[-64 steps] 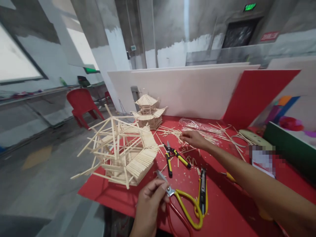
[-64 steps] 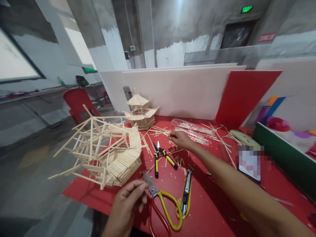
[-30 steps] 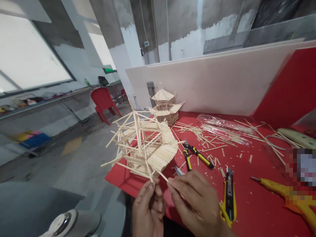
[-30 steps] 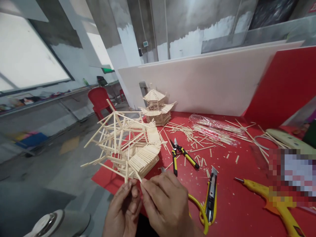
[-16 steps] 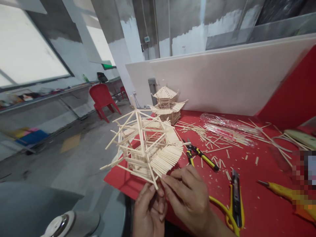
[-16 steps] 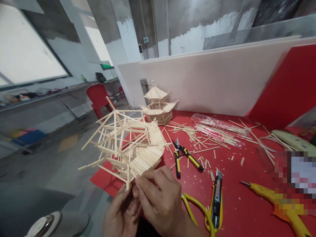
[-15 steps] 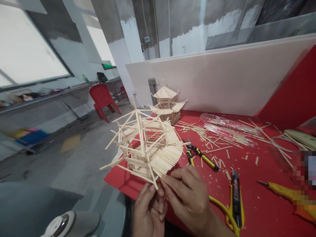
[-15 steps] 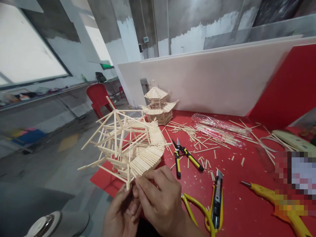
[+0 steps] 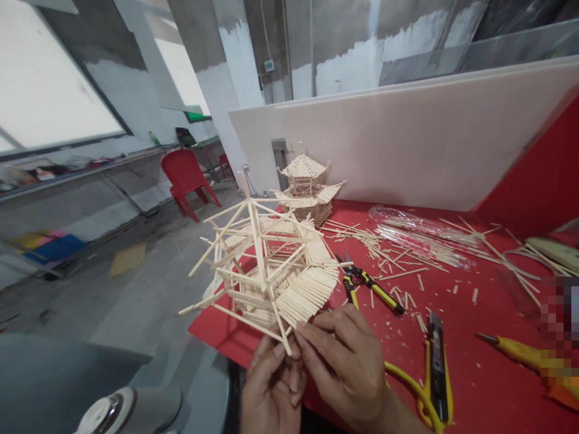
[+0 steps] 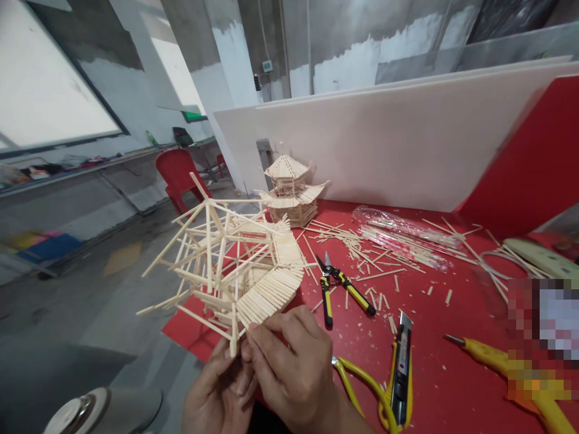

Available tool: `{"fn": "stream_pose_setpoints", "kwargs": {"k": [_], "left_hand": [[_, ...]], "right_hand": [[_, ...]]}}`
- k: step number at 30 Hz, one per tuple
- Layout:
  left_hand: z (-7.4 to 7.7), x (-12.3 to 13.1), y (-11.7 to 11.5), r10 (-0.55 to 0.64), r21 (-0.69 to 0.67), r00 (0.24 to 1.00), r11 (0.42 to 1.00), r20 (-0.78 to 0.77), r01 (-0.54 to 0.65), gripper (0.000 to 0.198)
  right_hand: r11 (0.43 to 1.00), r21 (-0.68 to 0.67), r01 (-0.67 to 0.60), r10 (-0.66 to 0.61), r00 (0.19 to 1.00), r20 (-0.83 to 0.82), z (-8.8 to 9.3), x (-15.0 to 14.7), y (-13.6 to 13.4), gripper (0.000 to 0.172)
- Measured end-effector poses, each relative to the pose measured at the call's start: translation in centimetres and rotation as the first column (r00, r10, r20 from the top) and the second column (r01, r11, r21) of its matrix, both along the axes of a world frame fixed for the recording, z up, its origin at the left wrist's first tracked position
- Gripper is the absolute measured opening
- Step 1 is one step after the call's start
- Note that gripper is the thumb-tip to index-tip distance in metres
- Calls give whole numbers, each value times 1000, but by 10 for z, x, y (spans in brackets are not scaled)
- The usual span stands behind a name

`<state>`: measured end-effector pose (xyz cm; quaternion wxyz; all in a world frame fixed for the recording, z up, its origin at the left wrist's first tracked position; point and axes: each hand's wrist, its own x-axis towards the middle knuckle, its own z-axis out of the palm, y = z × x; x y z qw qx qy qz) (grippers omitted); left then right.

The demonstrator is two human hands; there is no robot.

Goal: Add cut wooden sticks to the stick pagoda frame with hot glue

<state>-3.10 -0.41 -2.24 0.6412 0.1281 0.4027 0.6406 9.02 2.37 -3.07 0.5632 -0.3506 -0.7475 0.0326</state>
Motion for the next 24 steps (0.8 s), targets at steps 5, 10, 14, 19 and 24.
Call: {"fn": "stream_pose_setpoints", "kwargs": {"k": [5,10,14,19,24], "left_hand": [[0,0,0,-7,-4,1000,1000,-1,7,15],[1,-1,1,-8,-14,1000,1000,-3,8,15],[2,-1,1,-10,-20,1000,1000,-6,10,16],[0,0,0,-15,-12,1000,1000,-27,15,15],[-1,-1,0,-24,-3,999,1000,-25,24,15]], "right_hand": [[1000,-10,-18,17,1000,-16,-3,-1,0,28],[1000,-24,-16,16,1000,-11,-3,-1,-1,25],[1000,-18,-5,4,1000,-22,-3,-2,0,24],[1000,6,23,-23,999,-32,-4,-3,1,32],[1000,15,27,-27,999,-30,-4,-3,1,31]]}}
